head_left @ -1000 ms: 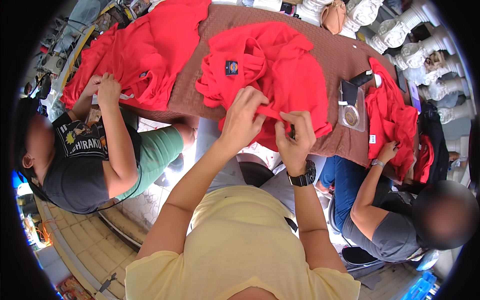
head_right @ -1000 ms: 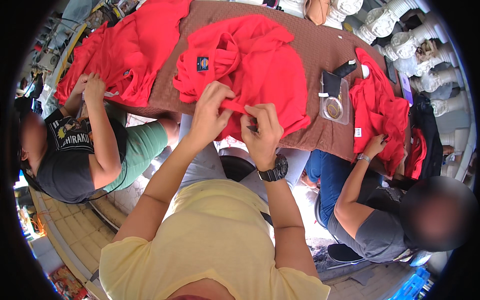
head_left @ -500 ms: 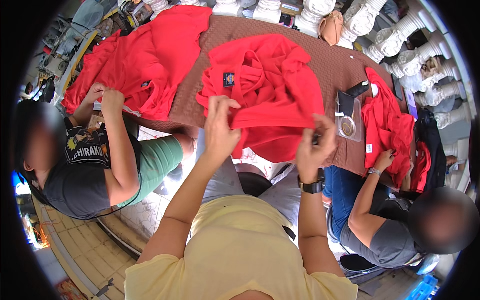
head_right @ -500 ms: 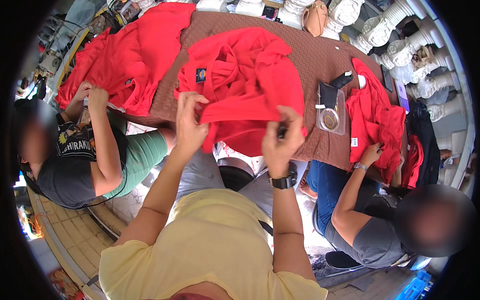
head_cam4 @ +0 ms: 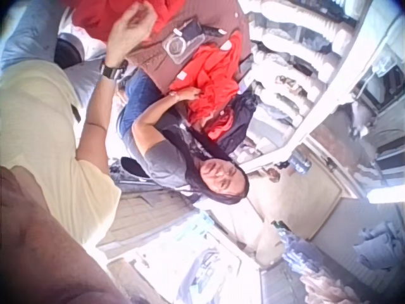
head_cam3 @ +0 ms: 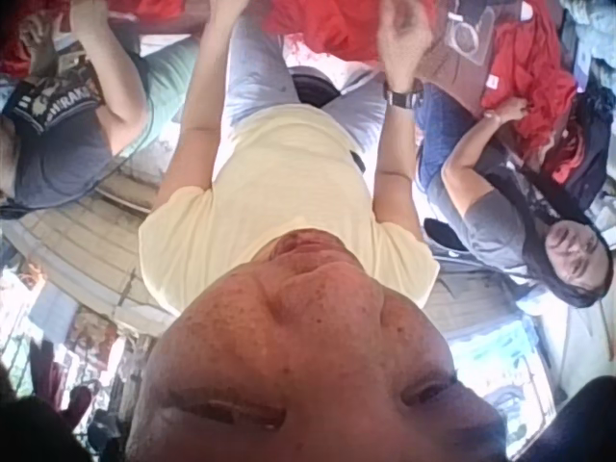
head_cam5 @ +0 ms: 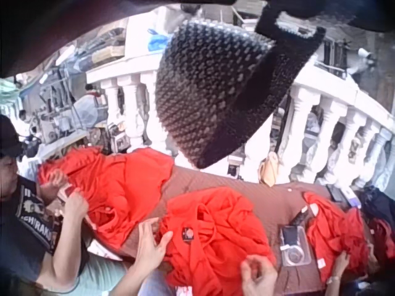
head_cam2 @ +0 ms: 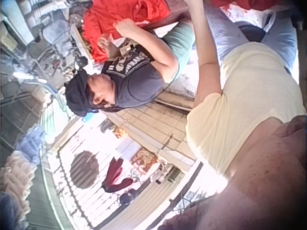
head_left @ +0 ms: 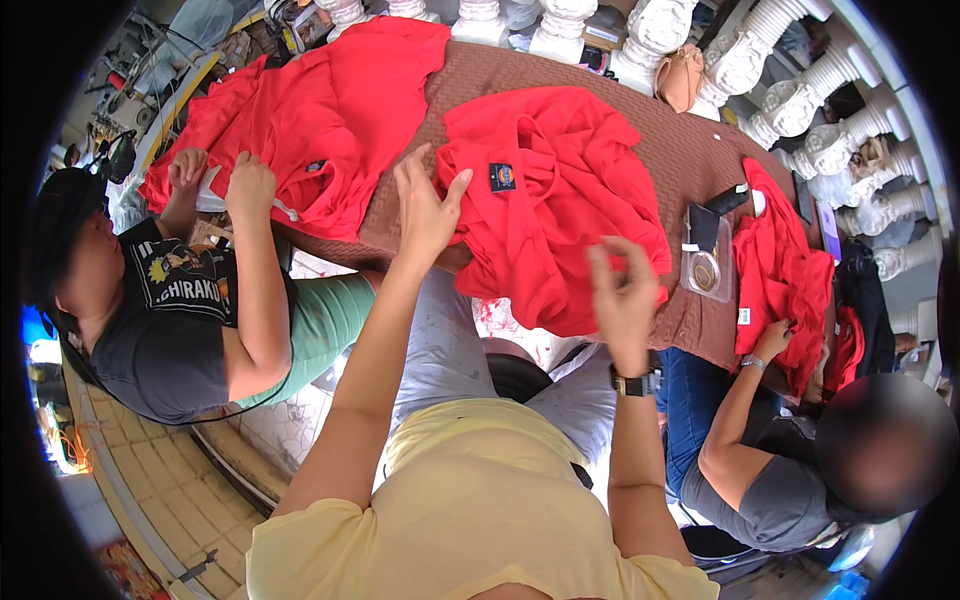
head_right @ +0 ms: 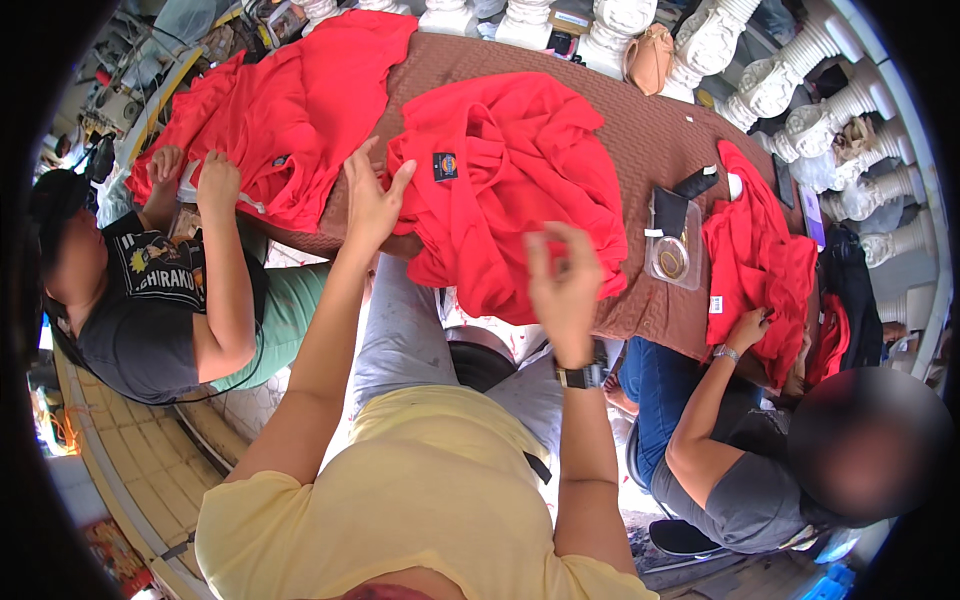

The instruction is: The person is using shears to trim excess material and threads from the necklines of red t-shirts at a table.

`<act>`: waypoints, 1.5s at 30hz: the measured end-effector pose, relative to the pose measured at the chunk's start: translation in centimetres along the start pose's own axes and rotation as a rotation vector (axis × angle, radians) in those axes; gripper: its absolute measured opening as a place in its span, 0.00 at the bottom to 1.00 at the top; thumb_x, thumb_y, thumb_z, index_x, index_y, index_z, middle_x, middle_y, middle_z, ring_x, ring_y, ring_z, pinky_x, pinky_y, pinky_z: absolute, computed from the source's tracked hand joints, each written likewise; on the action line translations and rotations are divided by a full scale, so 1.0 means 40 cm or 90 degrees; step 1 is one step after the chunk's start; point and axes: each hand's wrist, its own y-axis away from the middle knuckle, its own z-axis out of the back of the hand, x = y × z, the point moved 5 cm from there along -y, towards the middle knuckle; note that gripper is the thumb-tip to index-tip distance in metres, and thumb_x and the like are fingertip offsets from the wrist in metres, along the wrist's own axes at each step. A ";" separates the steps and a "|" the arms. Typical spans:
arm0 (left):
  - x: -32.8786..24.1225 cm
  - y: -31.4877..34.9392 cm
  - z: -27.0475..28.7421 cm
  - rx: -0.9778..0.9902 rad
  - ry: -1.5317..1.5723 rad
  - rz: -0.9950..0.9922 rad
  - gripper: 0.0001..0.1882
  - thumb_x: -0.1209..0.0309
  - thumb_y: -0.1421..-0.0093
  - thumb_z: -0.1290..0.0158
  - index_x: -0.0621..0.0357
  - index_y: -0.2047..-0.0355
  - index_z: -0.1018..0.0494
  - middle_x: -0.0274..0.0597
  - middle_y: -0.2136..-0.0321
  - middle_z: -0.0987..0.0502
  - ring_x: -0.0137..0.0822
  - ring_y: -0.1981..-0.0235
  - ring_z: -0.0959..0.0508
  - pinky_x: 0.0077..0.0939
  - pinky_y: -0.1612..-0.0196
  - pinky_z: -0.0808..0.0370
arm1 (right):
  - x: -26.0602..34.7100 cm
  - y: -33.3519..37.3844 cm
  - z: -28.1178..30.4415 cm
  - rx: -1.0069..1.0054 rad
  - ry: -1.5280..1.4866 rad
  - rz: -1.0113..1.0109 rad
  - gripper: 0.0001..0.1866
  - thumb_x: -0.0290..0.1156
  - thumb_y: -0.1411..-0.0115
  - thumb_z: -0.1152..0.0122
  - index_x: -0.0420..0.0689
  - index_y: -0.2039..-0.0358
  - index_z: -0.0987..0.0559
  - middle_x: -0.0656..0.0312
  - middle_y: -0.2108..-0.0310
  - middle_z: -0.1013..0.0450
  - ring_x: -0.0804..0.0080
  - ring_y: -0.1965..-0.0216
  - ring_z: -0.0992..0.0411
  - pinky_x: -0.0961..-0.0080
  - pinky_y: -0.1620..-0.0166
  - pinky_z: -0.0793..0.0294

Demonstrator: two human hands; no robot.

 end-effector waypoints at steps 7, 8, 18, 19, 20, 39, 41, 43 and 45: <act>0.058 -0.074 -0.037 0.046 0.187 0.030 0.10 0.71 0.38 0.39 0.63 0.60 0.26 0.43 0.71 0.23 0.39 0.68 0.24 0.32 0.58 0.26 | 0.084 0.009 -0.154 0.127 -0.032 0.201 0.08 0.21 0.46 0.38 0.34 0.65 0.23 0.52 0.74 0.30 0.56 0.74 0.28 0.65 0.70 0.30; 0.045 -0.084 -0.006 0.013 0.218 0.012 0.08 0.73 0.37 0.40 0.63 0.62 0.26 0.40 0.71 0.24 0.34 0.70 0.26 0.28 0.61 0.27 | 0.129 -0.017 -0.115 0.088 -0.048 0.184 0.07 0.20 0.45 0.39 0.34 0.65 0.23 0.54 0.75 0.31 0.65 0.76 0.30 0.70 0.72 0.32; -0.110 -0.088 0.021 0.092 0.110 -0.071 0.25 0.70 0.41 0.37 0.57 0.43 0.29 0.56 0.46 0.33 0.53 0.40 0.33 0.40 0.35 0.36 | 0.079 -0.344 0.091 -0.009 -0.077 0.061 0.15 0.33 0.42 0.29 0.35 0.61 0.17 0.63 0.69 0.20 0.81 0.70 0.27 0.80 0.64 0.27; -0.106 -0.072 0.016 0.086 0.065 -0.073 0.26 0.70 0.41 0.37 0.57 0.42 0.30 0.57 0.45 0.34 0.53 0.39 0.34 0.41 0.35 0.36 | 0.053 -0.350 0.091 -0.007 -0.018 0.036 0.16 0.35 0.42 0.28 0.35 0.60 0.17 0.62 0.68 0.19 0.79 0.69 0.26 0.79 0.62 0.26; -0.095 -0.057 0.009 0.081 0.020 -0.076 0.27 0.70 0.41 0.36 0.57 0.42 0.31 0.58 0.44 0.35 0.54 0.39 0.34 0.42 0.35 0.36 | 0.023 -0.346 0.100 -0.037 -0.001 0.042 0.17 0.37 0.42 0.28 0.35 0.60 0.17 0.60 0.69 0.19 0.77 0.70 0.25 0.78 0.63 0.26; -0.273 0.247 -0.055 0.542 0.127 -0.264 0.17 0.80 0.45 0.42 0.55 0.53 0.20 0.41 0.48 0.28 0.46 0.48 0.31 0.39 0.45 0.32 | 0.009 -0.093 0.059 -0.079 -0.025 0.039 0.21 0.43 0.34 0.36 0.35 0.58 0.19 0.55 0.69 0.19 0.73 0.66 0.23 0.76 0.63 0.27; -0.253 0.295 -0.047 0.554 0.126 -0.249 0.17 0.79 0.42 0.42 0.55 0.52 0.20 0.42 0.44 0.28 0.48 0.46 0.30 0.40 0.42 0.32 | 0.010 -0.086 0.054 -0.069 0.002 0.046 0.20 0.43 0.35 0.35 0.35 0.57 0.19 0.56 0.69 0.19 0.73 0.67 0.23 0.76 0.64 0.27; -0.242 0.305 -0.033 0.533 0.119 -0.256 0.17 0.79 0.42 0.42 0.55 0.52 0.21 0.41 0.42 0.28 0.48 0.46 0.29 0.40 0.42 0.32 | 0.024 -0.081 0.048 -0.073 0.024 0.070 0.20 0.42 0.35 0.34 0.35 0.57 0.19 0.57 0.70 0.20 0.74 0.68 0.24 0.76 0.66 0.28; -0.227 0.290 -0.010 0.505 0.168 -0.232 0.14 0.79 0.41 0.42 0.57 0.53 0.22 0.44 0.46 0.27 0.47 0.48 0.28 0.38 0.45 0.30 | 0.050 -0.068 0.041 -0.060 0.016 0.028 0.18 0.40 0.37 0.31 0.36 0.58 0.19 0.59 0.71 0.22 0.75 0.70 0.26 0.76 0.67 0.30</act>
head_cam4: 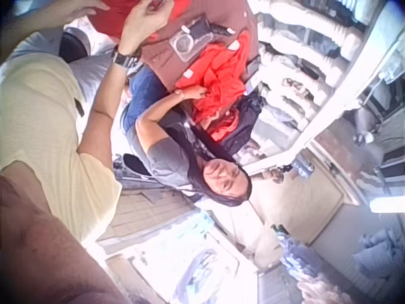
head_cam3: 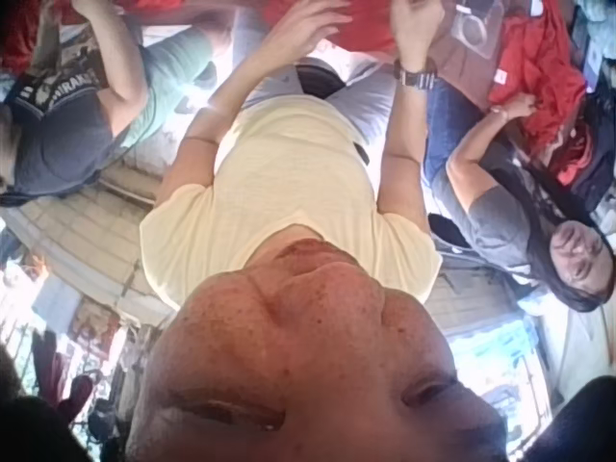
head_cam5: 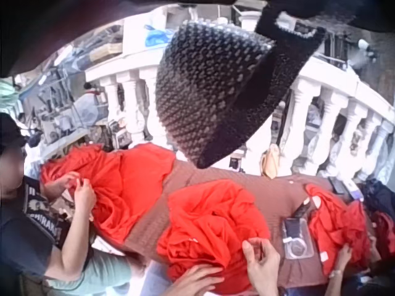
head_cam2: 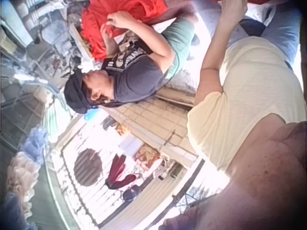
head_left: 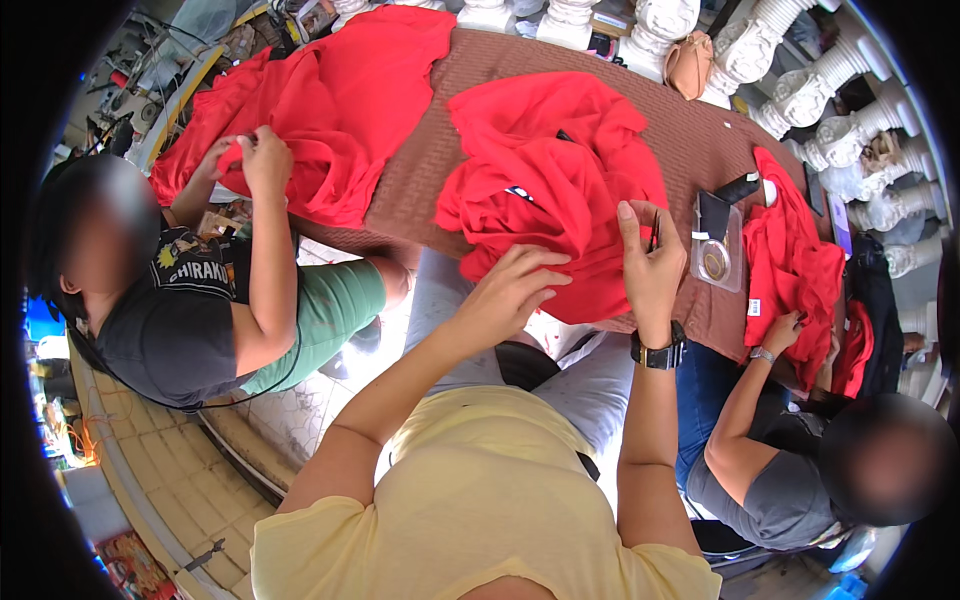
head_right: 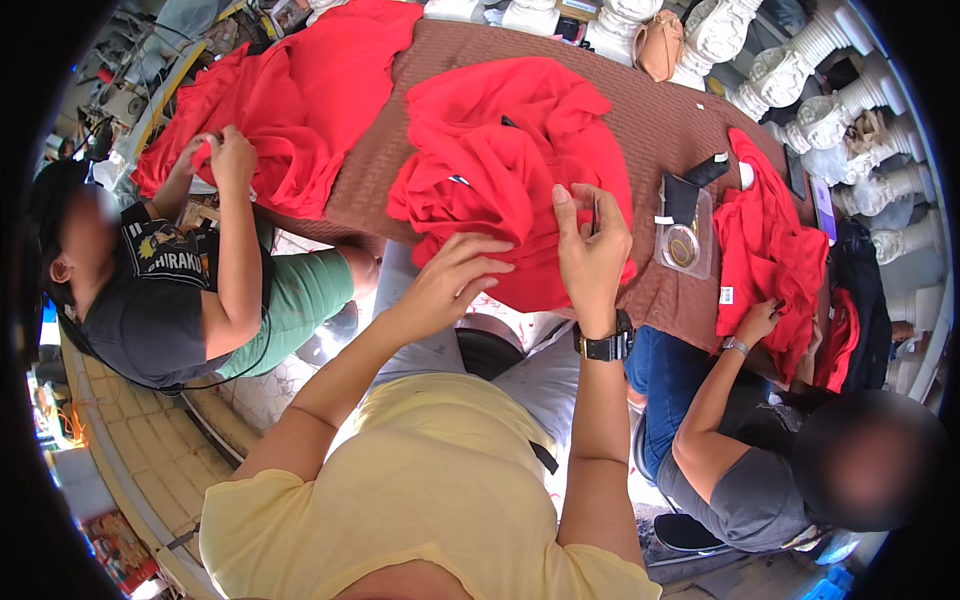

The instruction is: The person is using shears to trim excess material and threads from the necklines of red t-shirts at a table.

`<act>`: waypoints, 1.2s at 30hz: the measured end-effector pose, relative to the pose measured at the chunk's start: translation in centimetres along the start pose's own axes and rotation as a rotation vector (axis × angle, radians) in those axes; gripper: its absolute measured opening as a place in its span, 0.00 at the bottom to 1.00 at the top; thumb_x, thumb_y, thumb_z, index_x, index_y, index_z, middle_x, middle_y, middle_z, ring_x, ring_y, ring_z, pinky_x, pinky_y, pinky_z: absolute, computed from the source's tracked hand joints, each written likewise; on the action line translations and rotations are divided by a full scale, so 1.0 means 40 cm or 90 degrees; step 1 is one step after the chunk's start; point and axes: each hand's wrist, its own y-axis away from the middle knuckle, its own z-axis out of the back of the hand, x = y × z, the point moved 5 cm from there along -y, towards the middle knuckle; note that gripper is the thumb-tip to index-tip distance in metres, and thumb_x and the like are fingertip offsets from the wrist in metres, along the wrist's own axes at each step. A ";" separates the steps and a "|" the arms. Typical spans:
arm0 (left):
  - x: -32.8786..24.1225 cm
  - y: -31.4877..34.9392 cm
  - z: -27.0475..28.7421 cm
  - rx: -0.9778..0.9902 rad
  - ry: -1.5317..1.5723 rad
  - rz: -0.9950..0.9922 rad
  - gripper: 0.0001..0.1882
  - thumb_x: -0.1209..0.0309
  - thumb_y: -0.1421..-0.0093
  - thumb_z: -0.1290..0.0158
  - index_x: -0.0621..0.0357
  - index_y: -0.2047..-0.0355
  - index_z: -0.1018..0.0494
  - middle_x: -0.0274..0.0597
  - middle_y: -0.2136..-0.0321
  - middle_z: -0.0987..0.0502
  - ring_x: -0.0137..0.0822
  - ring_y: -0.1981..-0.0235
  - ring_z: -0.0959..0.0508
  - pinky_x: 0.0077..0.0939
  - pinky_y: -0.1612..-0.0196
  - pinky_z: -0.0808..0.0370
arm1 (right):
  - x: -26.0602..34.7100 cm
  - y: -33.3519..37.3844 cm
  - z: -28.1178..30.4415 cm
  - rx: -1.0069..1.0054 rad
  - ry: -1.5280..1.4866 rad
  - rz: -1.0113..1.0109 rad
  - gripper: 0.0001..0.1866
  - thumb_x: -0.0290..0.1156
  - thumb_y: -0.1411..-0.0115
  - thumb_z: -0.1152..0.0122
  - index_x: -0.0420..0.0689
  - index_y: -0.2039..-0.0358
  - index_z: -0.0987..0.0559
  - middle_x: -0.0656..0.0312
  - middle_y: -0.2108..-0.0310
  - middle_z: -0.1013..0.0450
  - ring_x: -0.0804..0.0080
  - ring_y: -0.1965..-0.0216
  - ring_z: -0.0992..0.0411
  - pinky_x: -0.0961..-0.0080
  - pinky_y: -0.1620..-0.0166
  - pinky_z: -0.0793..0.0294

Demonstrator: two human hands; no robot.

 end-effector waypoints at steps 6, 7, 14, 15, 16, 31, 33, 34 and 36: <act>0.104 0.076 0.140 -0.523 0.016 0.157 0.06 0.75 0.33 0.47 0.62 0.57 0.28 0.45 0.56 0.28 0.35 0.58 0.26 0.29 0.54 0.28 | 0.068 0.028 -0.073 0.015 -0.032 0.126 0.17 0.35 0.43 0.26 0.36 0.60 0.20 0.58 0.71 0.27 0.69 0.71 0.28 0.72 0.68 0.30; 0.151 0.095 0.152 -0.559 0.057 0.213 0.07 0.74 0.32 0.48 0.62 0.55 0.29 0.44 0.56 0.28 0.34 0.58 0.26 0.28 0.54 0.29 | 0.081 0.032 -0.082 0.022 -0.014 0.146 0.17 0.34 0.43 0.26 0.36 0.60 0.20 0.57 0.71 0.28 0.67 0.70 0.27 0.72 0.68 0.29; 0.273 0.126 0.124 -0.397 0.297 0.395 0.15 0.70 0.30 0.48 0.64 0.49 0.35 0.42 0.60 0.26 0.29 0.62 0.25 0.24 0.56 0.27 | 0.042 0.036 -0.160 0.089 0.137 0.182 0.23 0.35 0.43 0.29 0.41 0.50 0.26 0.52 0.58 0.29 0.52 0.60 0.23 0.58 0.62 0.23; 0.271 0.123 0.118 -0.386 0.300 0.397 0.16 0.69 0.30 0.47 0.64 0.47 0.36 0.42 0.60 0.25 0.28 0.63 0.25 0.23 0.57 0.27 | 0.038 0.030 -0.169 0.100 0.140 0.181 0.23 0.35 0.43 0.29 0.41 0.51 0.26 0.52 0.58 0.29 0.51 0.60 0.23 0.57 0.62 0.23; 0.269 0.118 0.111 -0.375 0.303 0.400 0.18 0.69 0.30 0.47 0.65 0.46 0.37 0.42 0.61 0.25 0.28 0.63 0.25 0.23 0.57 0.26 | 0.040 0.031 -0.167 0.097 0.136 0.180 0.21 0.31 0.43 0.31 0.41 0.51 0.26 0.51 0.58 0.28 0.50 0.60 0.23 0.56 0.63 0.23; 0.113 0.008 0.181 -0.107 0.192 0.218 0.13 0.73 0.32 0.45 0.59 0.48 0.25 0.33 0.61 0.30 0.24 0.60 0.27 0.20 0.56 0.28 | 0.006 -0.128 0.049 -0.143 0.076 0.064 0.10 0.28 0.36 0.37 0.34 0.61 0.21 0.56 0.69 0.23 0.73 0.72 0.28 0.72 0.67 0.29; 0.139 0.020 0.176 -0.124 0.161 0.248 0.16 0.75 0.36 0.42 0.59 0.48 0.26 0.37 0.59 0.29 0.29 0.58 0.26 0.22 0.55 0.27 | -0.033 -0.122 0.043 -0.147 0.106 0.076 0.11 0.29 0.36 0.37 0.34 0.60 0.21 0.53 0.67 0.22 0.67 0.70 0.25 0.69 0.64 0.27; 0.146 0.025 0.180 -0.134 0.134 0.258 0.18 0.75 0.38 0.41 0.59 0.47 0.26 0.38 0.58 0.29 0.30 0.58 0.25 0.23 0.54 0.27 | -0.041 -0.115 0.046 -0.159 0.140 0.117 0.13 0.31 0.37 0.35 0.34 0.58 0.21 0.50 0.64 0.22 0.59 0.65 0.23 0.65 0.61 0.26; 0.149 0.031 0.182 -0.148 0.084 0.262 0.22 0.76 0.42 0.38 0.58 0.46 0.28 0.40 0.56 0.29 0.34 0.57 0.25 0.27 0.53 0.27 | -0.044 -0.090 0.054 -0.172 0.155 0.148 0.14 0.33 0.37 0.34 0.34 0.58 0.21 0.50 0.63 0.23 0.57 0.63 0.24 0.65 0.59 0.27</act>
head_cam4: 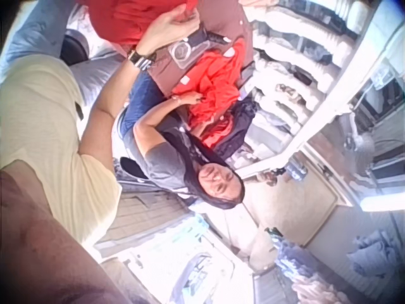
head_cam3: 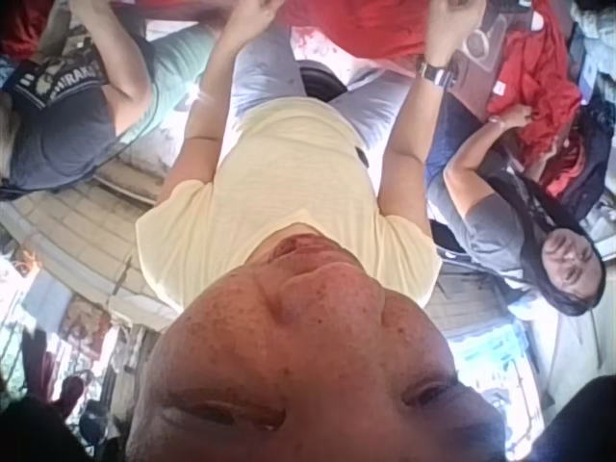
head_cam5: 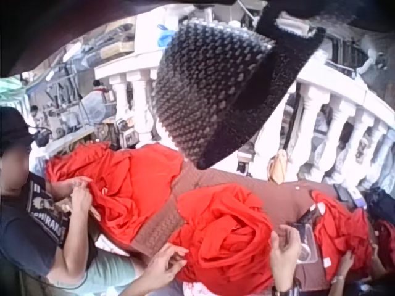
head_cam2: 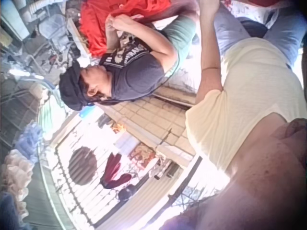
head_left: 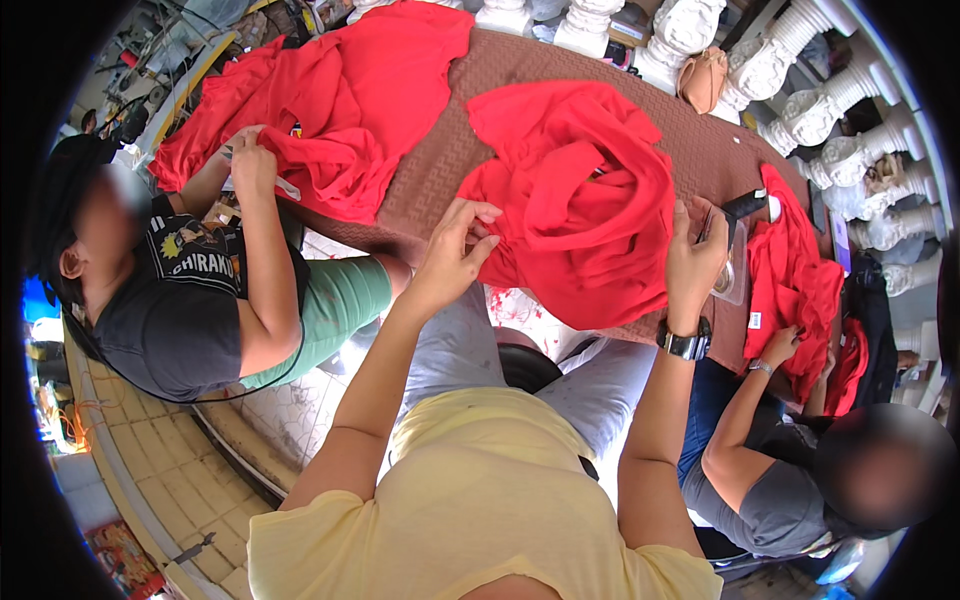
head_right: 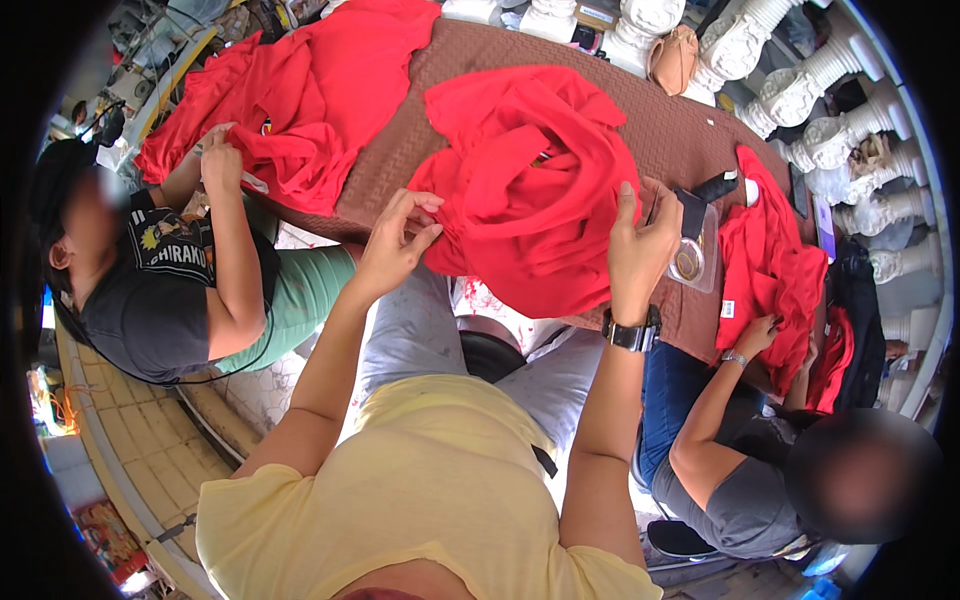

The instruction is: The person is using shears to trim excess material and threads from the necklines of red t-shirts at a table.

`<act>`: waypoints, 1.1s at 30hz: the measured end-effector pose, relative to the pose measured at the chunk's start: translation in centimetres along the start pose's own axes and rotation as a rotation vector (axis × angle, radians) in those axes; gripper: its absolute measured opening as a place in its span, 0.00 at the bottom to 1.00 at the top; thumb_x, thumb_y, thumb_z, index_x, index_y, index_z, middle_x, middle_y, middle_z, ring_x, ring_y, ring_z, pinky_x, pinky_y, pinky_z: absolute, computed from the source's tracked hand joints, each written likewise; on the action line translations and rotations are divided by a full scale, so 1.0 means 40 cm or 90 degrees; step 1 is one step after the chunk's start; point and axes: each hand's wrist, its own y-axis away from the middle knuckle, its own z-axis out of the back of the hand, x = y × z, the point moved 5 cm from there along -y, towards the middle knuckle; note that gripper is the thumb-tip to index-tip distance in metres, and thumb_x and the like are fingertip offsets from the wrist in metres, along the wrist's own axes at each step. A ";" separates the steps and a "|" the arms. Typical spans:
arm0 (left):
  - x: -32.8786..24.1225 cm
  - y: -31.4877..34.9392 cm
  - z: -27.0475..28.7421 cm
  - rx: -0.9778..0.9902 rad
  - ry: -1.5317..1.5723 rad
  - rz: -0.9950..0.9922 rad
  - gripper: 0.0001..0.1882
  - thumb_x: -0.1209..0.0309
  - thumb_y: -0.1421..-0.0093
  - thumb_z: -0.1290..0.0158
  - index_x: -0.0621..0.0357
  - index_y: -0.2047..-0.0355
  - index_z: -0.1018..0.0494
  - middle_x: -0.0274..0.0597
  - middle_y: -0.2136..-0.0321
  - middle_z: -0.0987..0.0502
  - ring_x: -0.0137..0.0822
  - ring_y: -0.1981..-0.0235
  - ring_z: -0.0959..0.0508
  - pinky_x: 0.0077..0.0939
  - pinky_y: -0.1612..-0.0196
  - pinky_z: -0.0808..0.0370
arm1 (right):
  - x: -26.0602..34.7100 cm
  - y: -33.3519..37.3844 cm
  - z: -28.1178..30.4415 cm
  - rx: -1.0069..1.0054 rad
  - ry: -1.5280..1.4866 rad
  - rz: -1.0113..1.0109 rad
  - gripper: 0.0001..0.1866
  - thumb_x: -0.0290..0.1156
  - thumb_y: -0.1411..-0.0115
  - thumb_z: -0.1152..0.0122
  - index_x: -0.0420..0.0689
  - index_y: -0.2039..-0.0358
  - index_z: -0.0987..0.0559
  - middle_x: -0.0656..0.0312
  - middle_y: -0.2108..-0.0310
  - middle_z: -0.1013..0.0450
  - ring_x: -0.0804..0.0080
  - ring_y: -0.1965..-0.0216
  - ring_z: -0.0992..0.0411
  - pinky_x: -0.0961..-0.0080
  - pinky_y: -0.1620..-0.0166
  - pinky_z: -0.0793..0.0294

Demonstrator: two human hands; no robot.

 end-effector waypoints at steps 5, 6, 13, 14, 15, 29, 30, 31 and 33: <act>-0.062 0.004 -0.050 -0.121 -0.176 -0.163 0.31 0.76 0.49 0.35 0.60 0.44 0.31 0.46 0.52 0.29 0.49 0.49 0.26 0.41 0.46 0.29 | 0.031 0.108 -0.012 0.052 -0.052 -0.077 0.16 0.37 0.37 0.32 0.37 0.59 0.20 0.55 0.65 0.24 0.66 0.67 0.27 0.69 0.64 0.29; -0.067 -0.009 -0.079 -0.101 -0.251 -0.168 0.28 0.75 0.46 0.38 0.63 0.44 0.32 0.52 0.53 0.29 0.55 0.44 0.30 0.45 0.41 0.32 | 0.040 0.135 -0.031 0.083 -0.104 -0.105 0.15 0.37 0.38 0.30 0.38 0.59 0.20 0.58 0.67 0.24 0.73 0.69 0.29 0.75 0.68 0.32; -0.162 -0.217 0.005 -0.208 0.032 -0.096 0.16 0.67 0.33 0.53 0.71 0.71 0.29 0.59 0.78 0.27 0.50 0.76 0.24 0.44 0.68 0.29 | 0.131 0.231 -0.106 0.291 -0.111 -0.149 0.32 0.36 0.45 0.25 0.40 0.45 0.30 0.58 0.85 0.29 0.68 0.83 0.29 0.70 0.76 0.33; -0.248 -0.232 0.035 -0.243 0.109 -0.105 0.18 0.65 0.32 0.53 0.71 0.73 0.30 0.54 0.80 0.28 0.37 0.77 0.27 0.41 0.69 0.31 | 0.124 0.215 -0.100 0.244 -0.094 -0.121 0.30 0.36 0.45 0.26 0.40 0.45 0.29 0.57 0.84 0.28 0.65 0.82 0.27 0.68 0.75 0.32; -0.305 -0.264 0.073 -0.286 0.209 -0.216 0.20 0.64 0.32 0.53 0.69 0.76 0.31 0.45 0.83 0.32 0.31 0.78 0.31 0.38 0.71 0.32 | 0.126 0.199 -0.110 0.199 -0.091 -0.087 0.28 0.35 0.44 0.27 0.41 0.46 0.27 0.56 0.83 0.27 0.63 0.81 0.26 0.67 0.75 0.31; -0.529 -0.477 0.169 0.077 0.572 -0.296 0.19 0.65 0.28 0.55 0.68 0.45 0.30 0.45 0.51 0.22 0.35 0.52 0.19 0.30 0.47 0.23 | 0.082 -0.286 0.002 0.032 -0.174 0.028 0.16 0.30 0.40 0.34 0.39 0.53 0.19 0.58 0.76 0.21 0.74 0.75 0.25 0.74 0.68 0.28; -0.444 -0.518 0.135 0.090 0.534 -0.242 0.23 0.61 0.30 0.51 0.71 0.46 0.31 0.48 0.51 0.23 0.35 0.54 0.18 0.29 0.49 0.23 | 0.061 -0.272 -0.018 0.045 -0.142 0.043 0.17 0.31 0.41 0.33 0.39 0.52 0.20 0.57 0.75 0.20 0.72 0.74 0.24 0.73 0.67 0.28; -0.373 -0.534 0.112 0.100 0.489 -0.186 0.29 0.56 0.32 0.46 0.75 0.47 0.32 0.51 0.52 0.24 0.35 0.56 0.18 0.29 0.51 0.22 | 0.048 -0.256 -0.042 0.060 -0.118 0.056 0.19 0.32 0.41 0.32 0.39 0.50 0.21 0.55 0.74 0.20 0.70 0.73 0.23 0.71 0.66 0.27; -0.239 -0.448 0.078 0.058 0.207 -0.005 0.33 0.56 0.32 0.46 0.70 0.37 0.37 0.48 0.43 0.27 0.37 0.43 0.24 0.27 0.43 0.27 | 0.033 -0.172 -0.045 0.145 -0.075 0.015 0.21 0.35 0.41 0.31 0.40 0.50 0.21 0.50 0.67 0.18 0.62 0.69 0.21 0.66 0.62 0.26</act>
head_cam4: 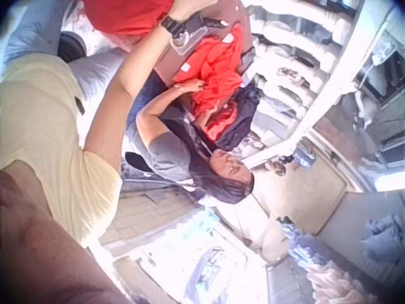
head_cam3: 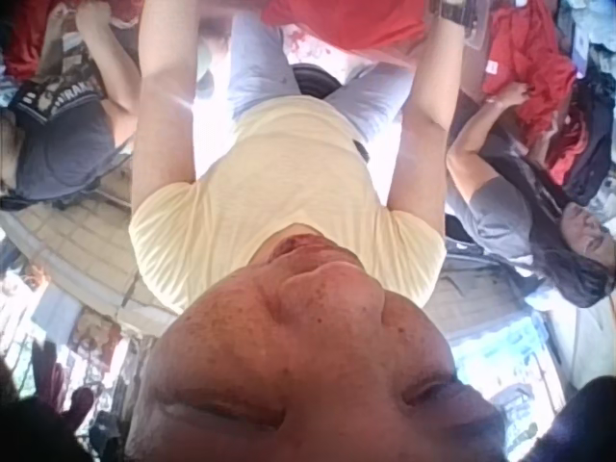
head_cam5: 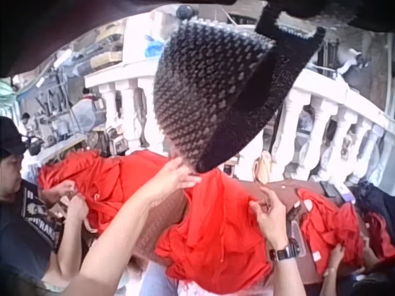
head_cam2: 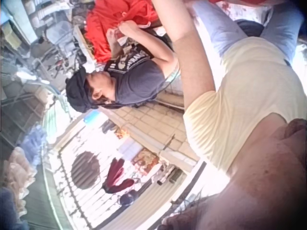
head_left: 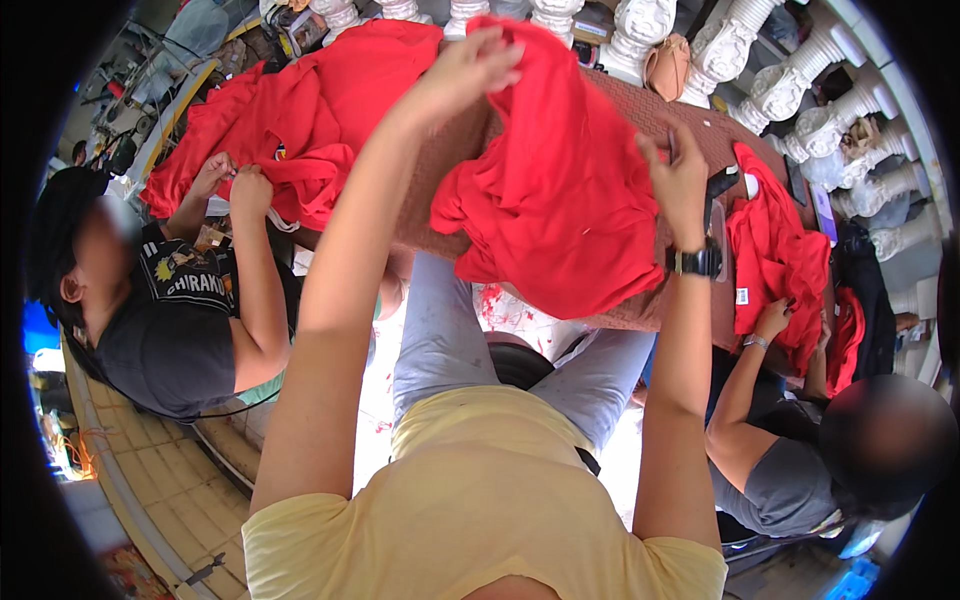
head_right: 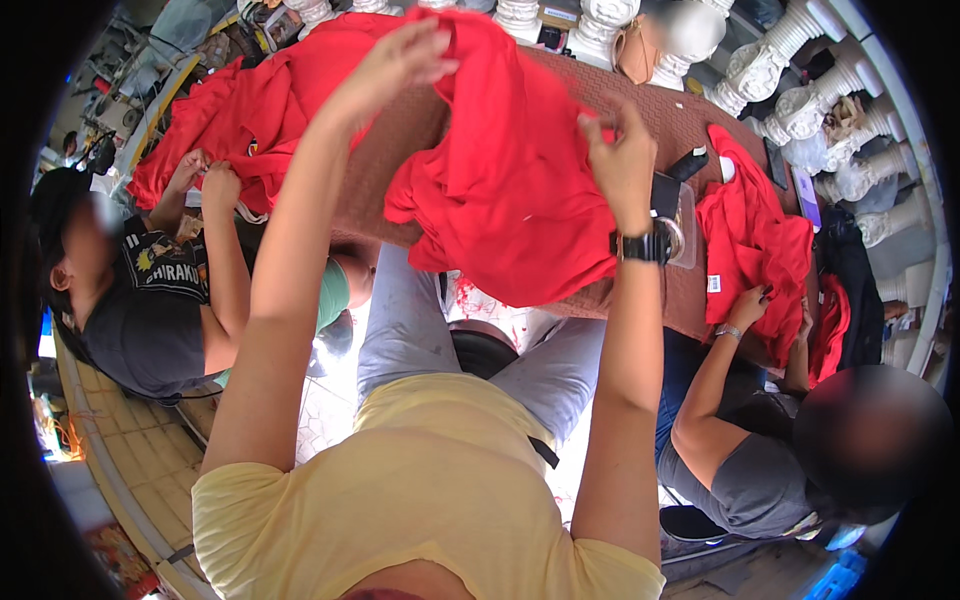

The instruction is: The person is using shears to trim excess material and threads from the necklines of red t-shirts at a table.

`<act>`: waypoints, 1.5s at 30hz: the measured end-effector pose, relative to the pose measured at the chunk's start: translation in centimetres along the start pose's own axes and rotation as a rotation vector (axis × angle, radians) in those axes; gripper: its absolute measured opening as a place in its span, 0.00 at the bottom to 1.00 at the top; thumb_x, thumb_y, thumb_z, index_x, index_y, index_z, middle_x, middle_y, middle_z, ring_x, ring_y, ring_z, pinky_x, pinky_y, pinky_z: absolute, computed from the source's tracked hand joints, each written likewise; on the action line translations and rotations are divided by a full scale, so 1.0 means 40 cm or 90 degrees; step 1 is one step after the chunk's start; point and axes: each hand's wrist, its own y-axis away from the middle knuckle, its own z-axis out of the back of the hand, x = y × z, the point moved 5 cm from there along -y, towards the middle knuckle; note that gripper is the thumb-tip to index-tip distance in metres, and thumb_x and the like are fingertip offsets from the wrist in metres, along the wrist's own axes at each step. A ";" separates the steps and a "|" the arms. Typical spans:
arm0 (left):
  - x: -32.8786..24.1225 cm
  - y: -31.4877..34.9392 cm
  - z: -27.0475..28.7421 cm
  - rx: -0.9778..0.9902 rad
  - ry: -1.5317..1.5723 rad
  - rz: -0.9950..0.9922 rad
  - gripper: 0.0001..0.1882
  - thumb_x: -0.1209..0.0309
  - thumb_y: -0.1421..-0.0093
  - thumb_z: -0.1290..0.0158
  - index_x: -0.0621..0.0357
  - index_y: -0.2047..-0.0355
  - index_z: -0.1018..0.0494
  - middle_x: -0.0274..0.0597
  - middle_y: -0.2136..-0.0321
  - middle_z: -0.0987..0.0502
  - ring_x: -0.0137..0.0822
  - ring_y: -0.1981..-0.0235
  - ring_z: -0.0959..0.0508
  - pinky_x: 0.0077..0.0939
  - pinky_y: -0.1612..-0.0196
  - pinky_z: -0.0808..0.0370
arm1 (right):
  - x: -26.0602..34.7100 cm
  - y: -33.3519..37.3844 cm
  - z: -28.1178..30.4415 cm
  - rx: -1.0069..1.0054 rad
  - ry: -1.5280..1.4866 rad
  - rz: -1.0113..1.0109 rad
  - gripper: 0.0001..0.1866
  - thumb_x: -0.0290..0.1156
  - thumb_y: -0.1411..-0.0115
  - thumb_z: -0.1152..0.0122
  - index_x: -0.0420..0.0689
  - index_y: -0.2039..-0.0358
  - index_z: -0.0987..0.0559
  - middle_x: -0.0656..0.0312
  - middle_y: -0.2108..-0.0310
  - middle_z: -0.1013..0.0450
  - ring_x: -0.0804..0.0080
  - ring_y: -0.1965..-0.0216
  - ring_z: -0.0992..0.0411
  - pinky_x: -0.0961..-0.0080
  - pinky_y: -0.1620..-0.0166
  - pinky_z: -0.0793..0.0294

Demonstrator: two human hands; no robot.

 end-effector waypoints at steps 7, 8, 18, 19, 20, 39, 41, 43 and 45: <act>0.150 0.375 -0.144 -0.077 -0.323 -0.317 0.19 0.75 0.45 0.36 0.58 0.53 0.24 0.46 0.54 0.26 0.43 0.53 0.24 0.36 0.49 0.26 | -0.130 0.323 -0.014 0.155 -0.033 -0.218 0.10 0.31 0.36 0.38 0.35 0.61 0.18 0.51 0.68 0.18 0.65 0.64 0.18 0.72 0.59 0.23; 0.168 0.406 -0.179 -0.038 -0.348 -0.326 0.17 0.75 0.46 0.36 0.58 0.55 0.23 0.48 0.54 0.27 0.45 0.54 0.24 0.36 0.50 0.27 | -0.142 0.362 -0.023 0.159 -0.085 -0.268 0.10 0.30 0.36 0.39 0.35 0.62 0.18 0.52 0.69 0.18 0.66 0.65 0.19 0.72 0.60 0.23; 0.269 0.332 -0.275 -0.035 -0.381 -0.246 0.07 0.75 0.45 0.40 0.56 0.65 0.24 0.38 0.67 0.24 0.44 0.62 0.24 0.38 0.60 0.27 | -0.065 0.428 -0.160 0.096 -0.301 -0.269 0.18 0.24 0.41 0.33 0.38 0.50 0.21 0.61 0.62 0.19 0.88 0.74 0.34 0.87 0.72 0.39; 0.260 0.334 -0.281 -0.054 -0.406 -0.271 0.07 0.75 0.45 0.40 0.56 0.65 0.24 0.39 0.68 0.25 0.44 0.62 0.24 0.37 0.60 0.27 | -0.067 0.430 -0.167 0.091 -0.316 -0.251 0.17 0.22 0.40 0.34 0.39 0.49 0.21 0.62 0.59 0.20 0.89 0.76 0.36 0.87 0.73 0.40; 0.252 0.338 -0.293 -0.074 -0.431 -0.296 0.07 0.75 0.45 0.41 0.56 0.65 0.24 0.39 0.68 0.25 0.44 0.63 0.24 0.37 0.61 0.27 | -0.066 0.428 -0.173 0.094 -0.330 -0.252 0.17 0.22 0.40 0.34 0.39 0.50 0.21 0.62 0.60 0.20 0.89 0.76 0.37 0.87 0.74 0.40; 0.294 0.336 -0.273 -0.059 -0.245 -0.196 0.05 0.73 0.40 0.40 0.58 0.66 0.24 0.37 0.72 0.24 0.37 0.70 0.25 0.30 0.65 0.30 | -0.041 0.383 -0.179 0.051 -0.269 -0.251 0.18 0.26 0.42 0.30 0.40 0.51 0.21 0.62 0.59 0.22 0.86 0.66 0.31 0.87 0.70 0.38; 0.308 0.328 -0.260 -0.035 -0.056 -0.104 0.04 0.73 0.38 0.41 0.59 0.66 0.24 0.35 0.72 0.23 0.29 0.71 0.23 0.26 0.67 0.31 | -0.002 0.370 -0.171 0.102 -0.305 -0.257 0.17 0.27 0.41 0.30 0.40 0.52 0.22 0.63 0.59 0.22 0.87 0.65 0.32 0.88 0.70 0.38; 0.303 0.325 -0.255 0.028 0.131 0.001 0.04 0.73 0.32 0.45 0.61 0.62 0.25 0.30 0.68 0.22 0.17 0.65 0.26 0.17 0.62 0.28 | 0.015 0.367 -0.175 0.126 -0.314 -0.234 0.17 0.27 0.41 0.31 0.40 0.51 0.22 0.64 0.59 0.22 0.87 0.65 0.32 0.87 0.71 0.38; 0.263 0.321 -0.247 0.010 0.173 -0.015 0.03 0.75 0.32 0.45 0.61 0.62 0.26 0.31 0.69 0.23 0.18 0.65 0.25 0.17 0.62 0.27 | 0.039 0.351 -0.180 0.098 -0.306 -0.191 0.16 0.26 0.40 0.32 0.39 0.52 0.22 0.63 0.61 0.21 0.87 0.68 0.32 0.86 0.72 0.38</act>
